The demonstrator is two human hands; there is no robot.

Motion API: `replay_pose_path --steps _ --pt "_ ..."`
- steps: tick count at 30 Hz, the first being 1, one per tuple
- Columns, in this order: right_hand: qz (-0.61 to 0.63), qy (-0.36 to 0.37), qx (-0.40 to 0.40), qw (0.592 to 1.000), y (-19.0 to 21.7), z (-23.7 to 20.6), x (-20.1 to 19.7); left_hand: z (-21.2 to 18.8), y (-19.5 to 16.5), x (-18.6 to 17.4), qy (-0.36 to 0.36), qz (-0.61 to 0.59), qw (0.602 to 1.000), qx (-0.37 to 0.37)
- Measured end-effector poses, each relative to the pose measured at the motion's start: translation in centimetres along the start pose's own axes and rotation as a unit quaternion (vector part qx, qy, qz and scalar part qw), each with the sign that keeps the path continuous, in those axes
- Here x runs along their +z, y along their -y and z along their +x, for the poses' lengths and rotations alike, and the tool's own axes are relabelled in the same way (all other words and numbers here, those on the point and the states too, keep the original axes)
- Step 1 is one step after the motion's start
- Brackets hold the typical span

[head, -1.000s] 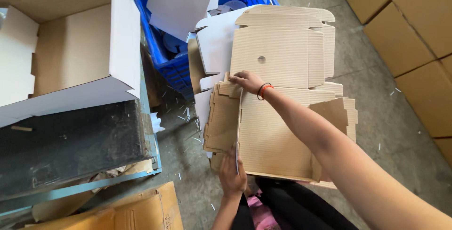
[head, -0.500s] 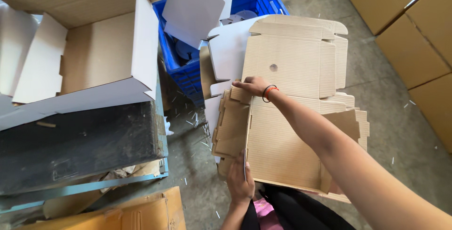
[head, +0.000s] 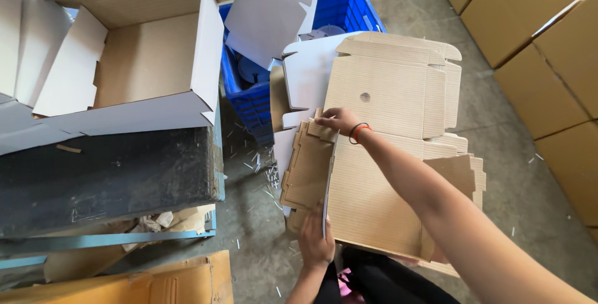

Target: The person folds flat die-cut cardboard boxes into open boxes by hand, pressing the side panels and base into shape, and stacks the finished boxes on a pile beside them, repeating the folding cycle for multiple boxes.

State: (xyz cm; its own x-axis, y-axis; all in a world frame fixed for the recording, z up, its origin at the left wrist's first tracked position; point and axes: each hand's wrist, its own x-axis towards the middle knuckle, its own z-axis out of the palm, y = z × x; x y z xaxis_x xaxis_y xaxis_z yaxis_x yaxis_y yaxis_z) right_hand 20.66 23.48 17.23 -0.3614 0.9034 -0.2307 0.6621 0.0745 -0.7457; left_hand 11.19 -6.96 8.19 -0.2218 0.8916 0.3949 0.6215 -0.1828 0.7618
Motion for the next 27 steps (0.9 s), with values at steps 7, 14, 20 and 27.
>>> replay_pose_path --steps 7,14,20,27 --pt "-0.115 0.044 0.063 0.99 3.4 2.9 0.9 0.1 -0.4 -0.3 -0.013 0.002 1.0 0.003" --pt "-0.106 -0.004 0.017 0.994 0.5 2.2 -0.7 0.0 -0.5 0.1 -0.019 -0.011 0.998 -0.055" --pt "0.057 -0.003 0.102 0.993 -3.5 0.0 -3.3 0.3 -0.3 0.1 -0.022 -0.033 0.997 -0.067" --pt "-0.346 -0.084 -0.099 0.929 -5.5 -5.9 1.7 0.3 1.0 0.7 0.002 -0.024 0.999 -0.031"
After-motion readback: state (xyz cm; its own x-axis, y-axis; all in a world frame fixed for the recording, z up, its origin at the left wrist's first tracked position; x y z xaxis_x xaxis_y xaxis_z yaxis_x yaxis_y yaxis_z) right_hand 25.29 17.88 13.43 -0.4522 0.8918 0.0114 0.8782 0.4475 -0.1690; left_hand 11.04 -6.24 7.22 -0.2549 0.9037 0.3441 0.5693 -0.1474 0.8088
